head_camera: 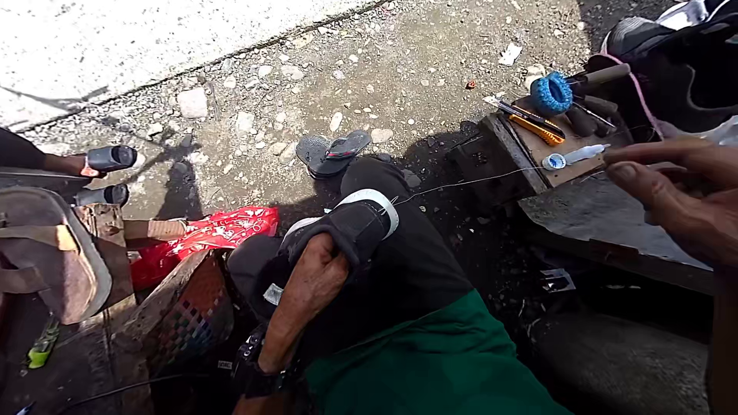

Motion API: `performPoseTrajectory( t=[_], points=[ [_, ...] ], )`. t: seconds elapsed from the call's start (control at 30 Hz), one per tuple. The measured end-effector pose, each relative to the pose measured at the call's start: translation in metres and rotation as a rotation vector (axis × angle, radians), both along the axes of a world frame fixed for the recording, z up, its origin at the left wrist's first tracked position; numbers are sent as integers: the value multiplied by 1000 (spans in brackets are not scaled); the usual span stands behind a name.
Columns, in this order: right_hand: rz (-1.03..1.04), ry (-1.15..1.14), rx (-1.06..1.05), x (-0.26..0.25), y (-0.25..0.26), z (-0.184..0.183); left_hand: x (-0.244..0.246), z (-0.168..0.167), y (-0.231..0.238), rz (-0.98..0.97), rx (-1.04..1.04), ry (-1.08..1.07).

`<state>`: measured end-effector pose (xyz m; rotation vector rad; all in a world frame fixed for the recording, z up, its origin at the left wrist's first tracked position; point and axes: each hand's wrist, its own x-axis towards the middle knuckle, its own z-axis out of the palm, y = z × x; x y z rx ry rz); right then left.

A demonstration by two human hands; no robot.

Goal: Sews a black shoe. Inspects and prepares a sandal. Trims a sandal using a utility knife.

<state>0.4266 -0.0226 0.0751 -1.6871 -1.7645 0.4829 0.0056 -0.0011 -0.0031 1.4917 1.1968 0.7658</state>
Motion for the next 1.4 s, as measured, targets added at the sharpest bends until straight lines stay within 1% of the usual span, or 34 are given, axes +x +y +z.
performPoseTrajectory(
  t=[0.07,0.13,0.2,0.27,0.37,0.43,0.47,0.57,0.67,0.7,0.77,0.83,0.9,0.97,1.03,1.13,1.23,1.33,1.4],
  points=[
    [228,239,36,-72,10,-40,-1,-3,-3,8,22,-31],
    [367,348,37,-130,23,-74,-2,-7,-7,7,51,-59],
    [412,353,20,-168,32,-94,-2,-9,-9,-5,64,-96],
    [404,312,-17,-183,36,-98,-5,-11,-7,-26,29,-141],
    [354,213,10,-181,32,-92,-5,-11,-6,18,-56,-218],
    [337,203,48,-181,28,-84,-4,-10,-7,53,-55,-243],
    [352,263,26,-182,24,-80,-5,-11,-8,61,-59,-266],
    [397,636,-119,-190,17,-76,-7,-11,-11,39,-97,-320],
    [376,837,-194,-193,16,-86,-12,-12,-7,-62,-154,-295],
    [377,903,-241,-192,17,-90,-11,-11,-7,-63,-171,-302],
    [396,1038,-359,-188,18,-98,-8,-10,-8,-8,-196,-336],
    [432,1100,-418,-184,20,-102,-5,-9,-13,81,-220,-362],
    [461,1124,-434,-183,22,-104,-4,-10,-16,178,-266,-423],
    [457,1147,-437,-184,23,-104,-1,-10,-16,277,-314,-478],
    [433,1168,-444,-187,24,-103,2,-9,-16,342,-318,-491],
    [407,1222,-453,-190,22,-105,4,-12,-17,320,-234,-415],
    [408,1232,-452,-191,21,-106,0,-18,-21,287,-112,-223],
    [398,1236,-456,-191,20,-105,-6,-24,-28,359,6,-72],
    [384,1240,-463,-192,21,-105,-12,-23,-34,445,46,13]
  ],
)
